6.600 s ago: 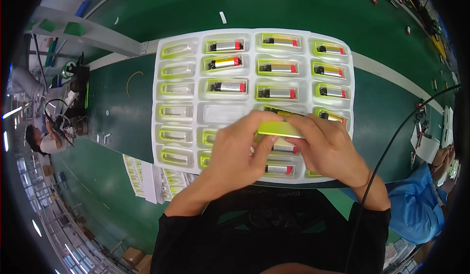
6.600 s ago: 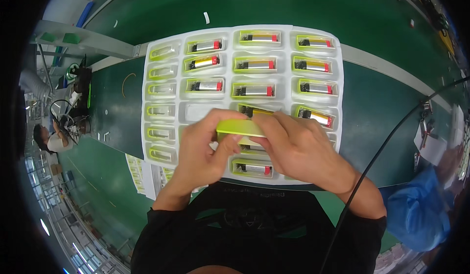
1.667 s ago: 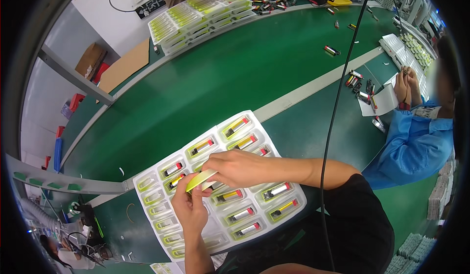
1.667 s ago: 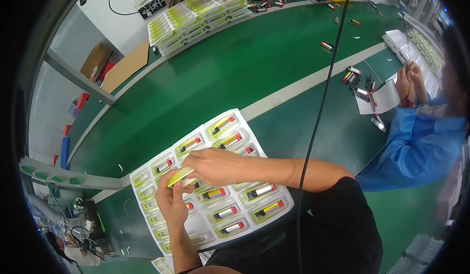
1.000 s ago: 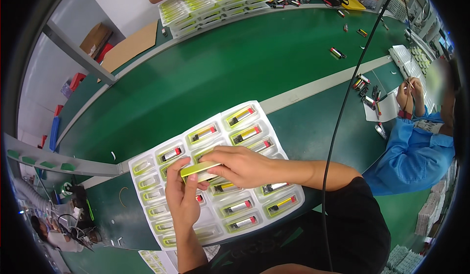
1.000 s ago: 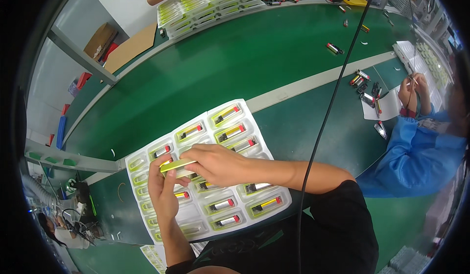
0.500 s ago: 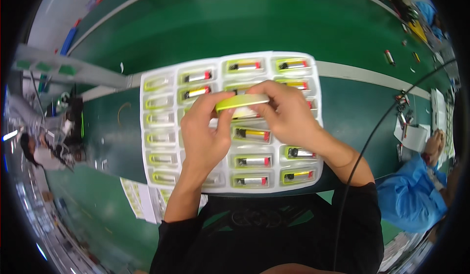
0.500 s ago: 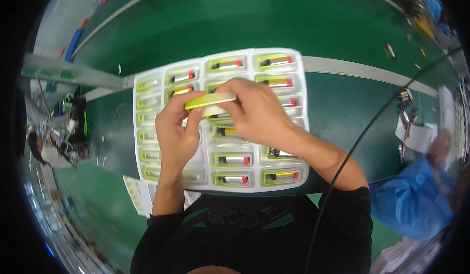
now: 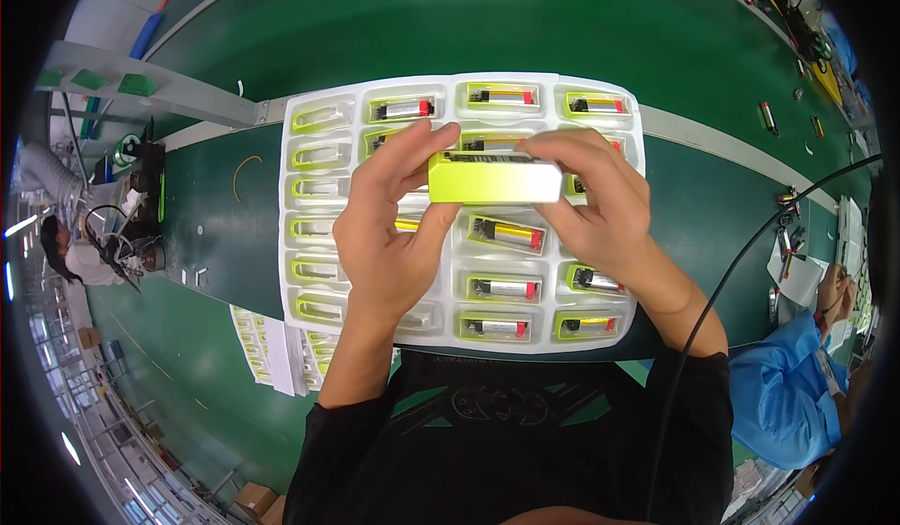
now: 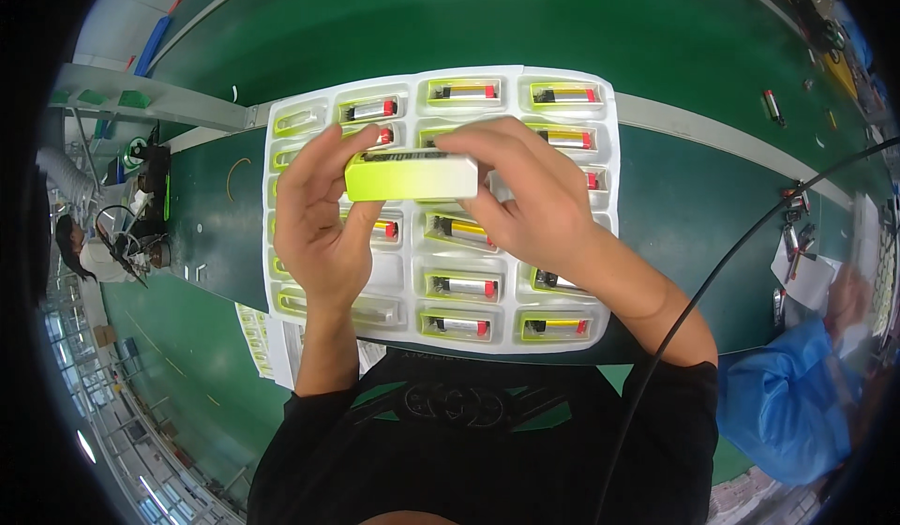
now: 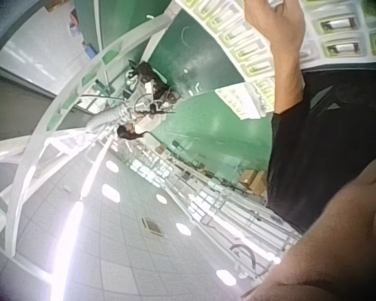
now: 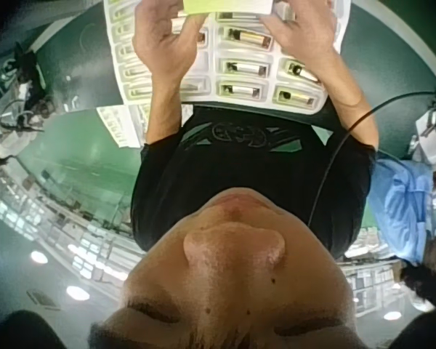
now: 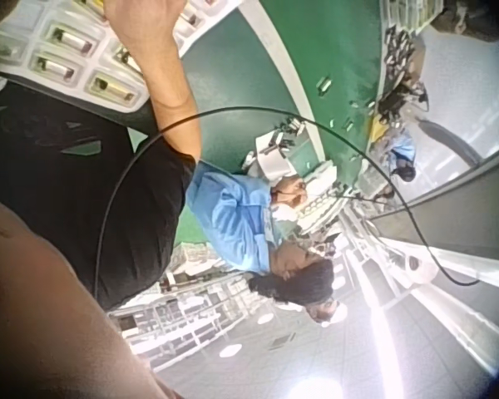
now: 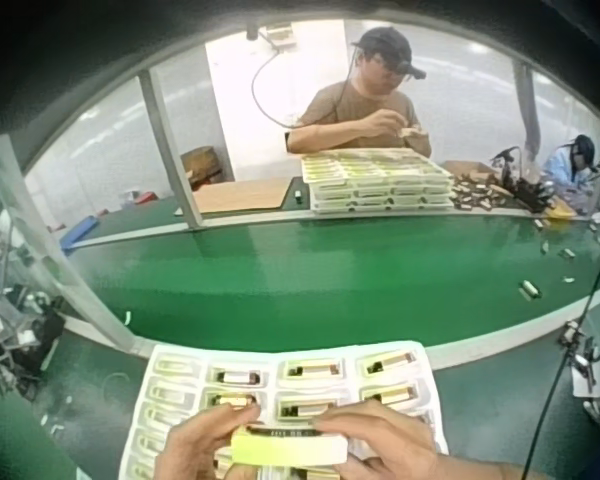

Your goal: Assembling small electronic components by placing batteries and circuit boards into plastic cases.

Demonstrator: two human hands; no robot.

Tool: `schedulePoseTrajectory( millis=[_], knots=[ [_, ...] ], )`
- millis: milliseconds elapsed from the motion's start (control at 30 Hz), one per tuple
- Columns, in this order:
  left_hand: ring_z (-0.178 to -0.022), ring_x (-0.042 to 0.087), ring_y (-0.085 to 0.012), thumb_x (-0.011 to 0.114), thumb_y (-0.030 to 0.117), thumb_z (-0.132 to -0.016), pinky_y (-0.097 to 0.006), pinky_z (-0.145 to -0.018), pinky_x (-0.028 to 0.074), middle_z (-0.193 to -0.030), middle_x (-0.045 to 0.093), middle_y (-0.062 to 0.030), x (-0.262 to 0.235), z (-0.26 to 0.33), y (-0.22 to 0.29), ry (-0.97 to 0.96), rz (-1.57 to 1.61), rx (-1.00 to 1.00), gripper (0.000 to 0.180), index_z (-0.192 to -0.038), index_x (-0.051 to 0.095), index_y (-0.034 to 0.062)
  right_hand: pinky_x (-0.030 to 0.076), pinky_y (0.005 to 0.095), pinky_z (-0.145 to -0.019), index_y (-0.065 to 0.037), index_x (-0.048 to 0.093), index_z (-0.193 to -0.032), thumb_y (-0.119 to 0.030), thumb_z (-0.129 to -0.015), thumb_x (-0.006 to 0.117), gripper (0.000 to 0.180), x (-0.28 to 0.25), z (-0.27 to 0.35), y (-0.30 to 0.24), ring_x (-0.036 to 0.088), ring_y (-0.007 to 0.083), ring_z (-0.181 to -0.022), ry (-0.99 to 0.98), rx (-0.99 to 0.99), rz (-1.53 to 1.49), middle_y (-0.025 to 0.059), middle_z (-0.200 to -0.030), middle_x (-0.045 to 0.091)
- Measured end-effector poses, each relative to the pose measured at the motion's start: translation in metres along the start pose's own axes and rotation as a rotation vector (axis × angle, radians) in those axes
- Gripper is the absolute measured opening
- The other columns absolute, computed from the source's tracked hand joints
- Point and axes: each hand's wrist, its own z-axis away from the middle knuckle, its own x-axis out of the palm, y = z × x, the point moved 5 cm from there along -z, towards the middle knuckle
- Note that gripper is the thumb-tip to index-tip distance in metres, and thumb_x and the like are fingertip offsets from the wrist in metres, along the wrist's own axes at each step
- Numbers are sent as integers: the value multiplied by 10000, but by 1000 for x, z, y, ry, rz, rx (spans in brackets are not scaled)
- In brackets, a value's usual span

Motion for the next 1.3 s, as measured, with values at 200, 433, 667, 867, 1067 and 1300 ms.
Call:
schedulePoseTrajectory(
  millis=[200,433,667,867,1067,1300],
  knots=[
    [-1046,680,-264,699,-147,-772,-326,-857,590,-1193,639,-236,-14,9,-1,-43,-35,171,513,-1250,530,-73,581,298,-706,30,591,-1115,99,-724,743,425,-2,9,-1,705,275,-896,76,-159,-38,190,-1055,701],
    [-1001,680,-245,760,-96,-725,-311,-816,574,-1142,661,-185,-20,20,-5,-26,-87,64,489,-1185,605,-32,581,325,-711,33,597,-1101,39,-739,769,400,9,10,-9,700,278,-860,21,-80,-162,185,-1029,699],
    [-874,641,-204,824,-11,-672,-302,-735,511,-1036,595,-92,-68,31,-4,-138,-461,-87,395,-1051,756,75,537,295,-723,20,619,-1152,-206,-699,890,574,4,3,-4,664,197,-823,-342,76,161,125,-1014,702],
    [-830,633,-217,829,40,-684,-316,-732,503,-883,655,-63,-102,44,-11,-499,-526,-364,294,-967,749,58,489,232,-810,6,613,-1230,-132,-946,660,319,-129,41,134,629,109,-934,200,550,204,56,-1004,674],
    [-847,592,-304,780,-8,-675,-390,-731,473,-927,672,-89,-67,49,-26,-622,-628,-216,251,-907,727,73,510,296,-848,-75,686,-1166,-272,-932,657,307,-290,105,212,673,175,-912,533,583,772,90,-996,714],
    [-838,558,-252,812,-4,-670,-358,-717,458,-925,533,-80,-68,66,-27,-567,-658,-385,280,-927,720,54,480,474,-920,-73,710,-1124,-374,-886,641,389,-350,116,237,614,399,-1022,435,706,1506,170,-1095,669]
  ],
)
